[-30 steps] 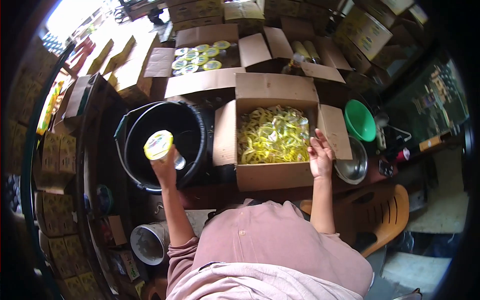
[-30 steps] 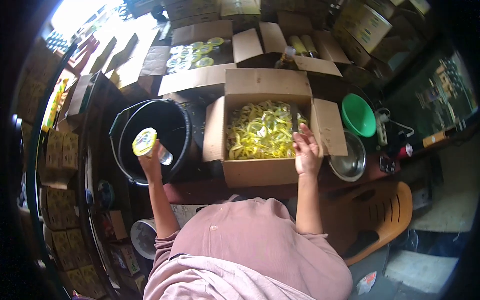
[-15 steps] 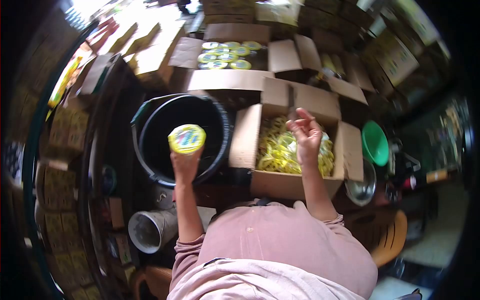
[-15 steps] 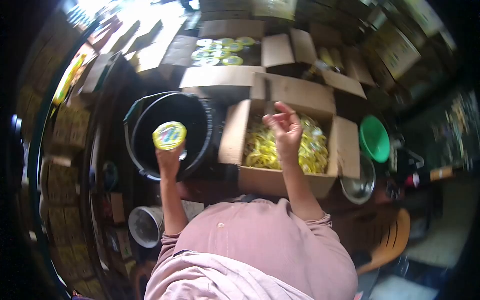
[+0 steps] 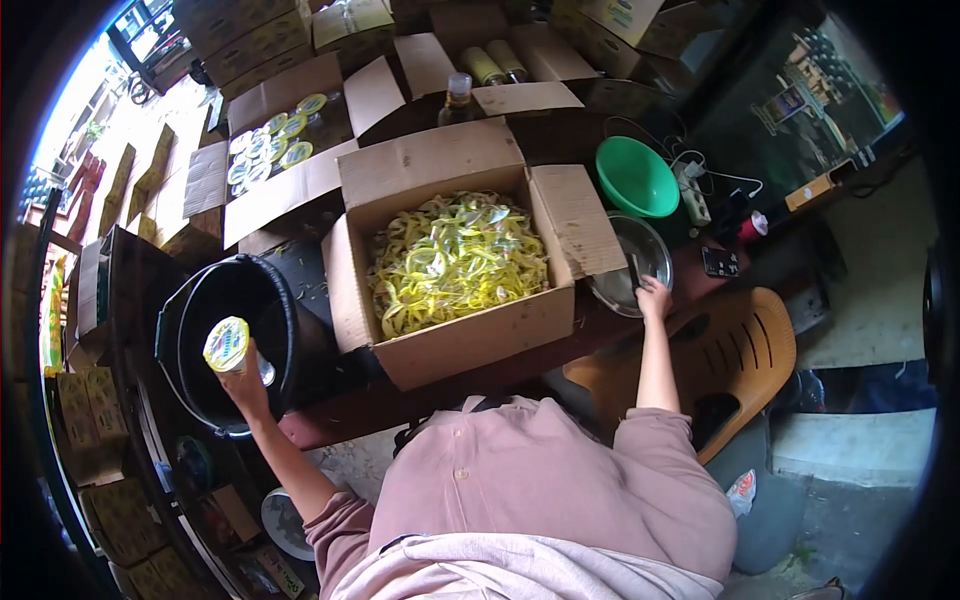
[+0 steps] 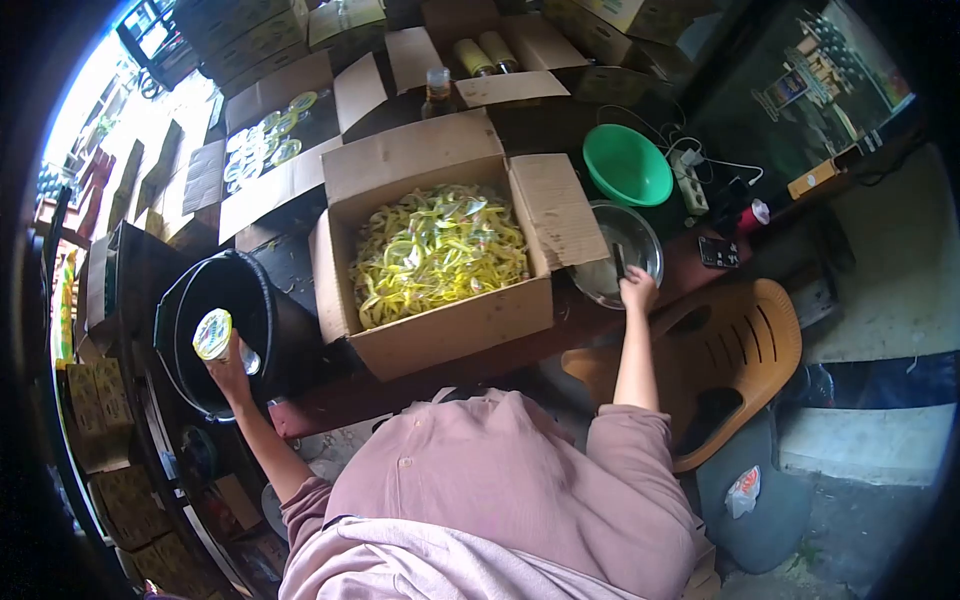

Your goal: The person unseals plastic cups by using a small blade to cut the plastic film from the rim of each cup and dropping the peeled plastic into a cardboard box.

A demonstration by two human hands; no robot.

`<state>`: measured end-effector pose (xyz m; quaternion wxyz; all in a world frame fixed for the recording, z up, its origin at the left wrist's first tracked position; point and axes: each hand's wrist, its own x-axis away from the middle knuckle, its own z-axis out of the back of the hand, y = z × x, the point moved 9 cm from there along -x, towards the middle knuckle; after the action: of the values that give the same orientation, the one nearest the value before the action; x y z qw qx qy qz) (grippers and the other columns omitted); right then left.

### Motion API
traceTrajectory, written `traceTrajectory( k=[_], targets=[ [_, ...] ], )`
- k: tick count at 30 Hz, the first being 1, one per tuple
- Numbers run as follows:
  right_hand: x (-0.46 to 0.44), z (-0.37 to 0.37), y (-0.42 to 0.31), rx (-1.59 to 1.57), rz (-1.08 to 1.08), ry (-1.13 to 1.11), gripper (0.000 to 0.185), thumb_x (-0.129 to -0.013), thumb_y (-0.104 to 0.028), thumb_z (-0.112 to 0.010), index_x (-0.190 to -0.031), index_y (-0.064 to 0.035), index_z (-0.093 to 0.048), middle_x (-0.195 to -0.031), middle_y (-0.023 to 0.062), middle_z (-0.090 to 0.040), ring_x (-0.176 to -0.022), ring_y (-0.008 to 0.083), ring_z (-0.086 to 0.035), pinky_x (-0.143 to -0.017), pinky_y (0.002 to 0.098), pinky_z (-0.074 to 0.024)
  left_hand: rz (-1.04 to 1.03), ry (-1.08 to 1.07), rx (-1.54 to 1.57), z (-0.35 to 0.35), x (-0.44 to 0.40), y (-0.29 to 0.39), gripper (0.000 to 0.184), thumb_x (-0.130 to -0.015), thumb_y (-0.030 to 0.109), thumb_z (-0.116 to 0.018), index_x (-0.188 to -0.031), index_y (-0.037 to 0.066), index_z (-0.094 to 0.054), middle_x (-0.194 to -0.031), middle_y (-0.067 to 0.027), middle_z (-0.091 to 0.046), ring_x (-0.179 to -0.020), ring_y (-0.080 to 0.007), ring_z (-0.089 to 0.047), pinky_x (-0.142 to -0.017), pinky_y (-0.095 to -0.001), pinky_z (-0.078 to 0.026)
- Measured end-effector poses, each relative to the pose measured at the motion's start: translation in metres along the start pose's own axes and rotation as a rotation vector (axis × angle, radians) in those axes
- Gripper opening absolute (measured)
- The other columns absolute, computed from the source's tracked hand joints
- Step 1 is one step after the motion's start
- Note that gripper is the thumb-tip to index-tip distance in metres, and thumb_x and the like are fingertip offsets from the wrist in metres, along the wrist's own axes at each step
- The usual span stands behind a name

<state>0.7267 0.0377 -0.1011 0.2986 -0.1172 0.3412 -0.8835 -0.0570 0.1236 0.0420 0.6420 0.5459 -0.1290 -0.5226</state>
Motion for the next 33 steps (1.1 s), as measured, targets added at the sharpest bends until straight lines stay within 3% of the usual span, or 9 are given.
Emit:
traceTrajectory(
  k=[2,3,5,9,12,15,17,24,33],
  targets=[
    [-0.019,-0.019,0.012,0.013,0.038,-0.004,0.038,-0.061,-0.004,-0.057,-0.099,-0.0062,-0.063,-0.087,0.0114,-0.066,-0.082,0.0196,-0.063,-0.076,0.0271,-0.047,0.006,0.026,-0.067,0.003,-0.001,-0.003,0.044,-0.077,0.012,-0.066,-0.114,-0.003,-0.047,-0.106,-0.0122,-0.057,-0.096,-0.0183,-0.054,-0.087,-0.0308,-0.041],
    [-0.038,-0.035,0.035,-0.032,0.044,0.019,0.033,-0.061,-0.004,-0.053,-0.091,-0.0034,-0.065,-0.083,0.0146,-0.066,-0.082,0.0244,-0.063,-0.075,0.0315,-0.048,0.02,0.041,-0.123,0.005,-0.001,-0.005,0.046,-0.077,0.015,-0.066,-0.114,-0.003,-0.047,-0.107,-0.0124,-0.057,-0.097,-0.0188,-0.054,-0.087,-0.0309,-0.04],
    [-0.034,-0.032,0.014,0.18,0.039,-0.027,0.028,-0.066,-0.006,-0.053,-0.091,-0.0069,-0.066,-0.082,0.0144,-0.065,-0.084,0.0266,-0.063,-0.074,0.0339,-0.0477,0.041,0.053,-0.17,0.01,-0.004,-0.016,0.051,-0.076,0.022,-0.068,-0.116,-0.003,-0.046,-0.109,-0.0133,-0.056,-0.1,-0.0201,-0.052,-0.089,-0.0313,-0.039],
    [-0.061,-0.067,0.038,0.19,0.021,-0.222,0.023,-0.073,-0.013,-0.053,-0.092,-0.0104,-0.066,-0.086,0.0152,-0.064,-0.087,0.0301,-0.061,-0.074,0.0375,-0.0471,0.026,0.068,-0.199,0.009,-0.002,-0.002,0.048,-0.075,0.019,-0.069,-0.111,-0.004,-0.048,-0.107,-0.0141,-0.057,-0.099,-0.0214,-0.054,-0.088,-0.0325,-0.039],
    [-0.077,-0.08,0.064,0.291,-0.038,-0.194,0.024,-0.075,-0.015,-0.051,-0.092,-0.0096,-0.066,-0.092,0.0172,-0.063,-0.091,0.0321,-0.059,-0.076,0.0393,-0.0466,0.029,0.064,-0.24,0.009,-0.002,-0.002,0.048,-0.075,0.019,-0.069,-0.111,-0.004,-0.048,-0.107,-0.014,-0.057,-0.098,-0.0212,-0.054,-0.088,-0.0325,-0.039],
    [-0.086,-0.098,0.09,0.333,-0.113,-0.331,0.025,-0.077,-0.018,-0.049,-0.096,-0.0096,-0.064,-0.098,0.0178,-0.061,-0.096,0.0329,-0.057,-0.078,0.0395,-0.0458,0.044,0.061,-0.275,0.009,-0.002,-0.003,0.051,-0.075,0.023,-0.068,-0.113,-0.004,-0.048,-0.109,-0.0142,-0.056,-0.101,-0.0218,-0.053,-0.089,-0.033,-0.038],
    [-0.086,-0.108,0.089,0.39,-0.055,-0.437,0.026,-0.078,-0.02,-0.049,-0.098,-0.0103,-0.063,-0.099,0.0169,-0.061,-0.096,0.0322,-0.057,-0.079,0.0391,-0.0456,0.081,0.047,-0.269,0.009,-0.002,-0.007,0.056,-0.075,0.029,-0.068,-0.116,-0.003,-0.047,-0.113,-0.0149,-0.053,-0.105,-0.0235,-0.05,-0.091,-0.0341,-0.037],
    [-0.087,-0.161,0.075,0.661,0.307,-0.782,0.031,-0.079,-0.028,-0.049,-0.104,-0.0127,-0.059,-0.103,0.0139,-0.059,-0.099,0.0298,-0.055,-0.081,0.0377,-0.0447,0.095,0.035,-0.219,0.01,-0.004,-0.016,0.051,-0.076,0.026,-0.068,-0.114,-0.002,-0.048,-0.111,-0.0131,-0.055,-0.103,-0.0223,-0.051,-0.09,-0.0336,-0.037],
    [-0.098,-0.212,0.097,0.832,0.629,-0.961,0.039,-0.08,-0.037,-0.049,-0.112,-0.0157,-0.054,-0.109,0.01,-0.057,-0.102,0.0267,-0.054,-0.084,0.0358,-0.0436,0.124,0.033,-0.236,0.008,-0.003,-0.013,0.053,-0.075,0.022,-0.069,-0.116,-0.003,-0.046,-0.11,-0.0133,-0.054,-0.101,-0.0213,-0.051,-0.088,-0.032,-0.038]
  ],
)
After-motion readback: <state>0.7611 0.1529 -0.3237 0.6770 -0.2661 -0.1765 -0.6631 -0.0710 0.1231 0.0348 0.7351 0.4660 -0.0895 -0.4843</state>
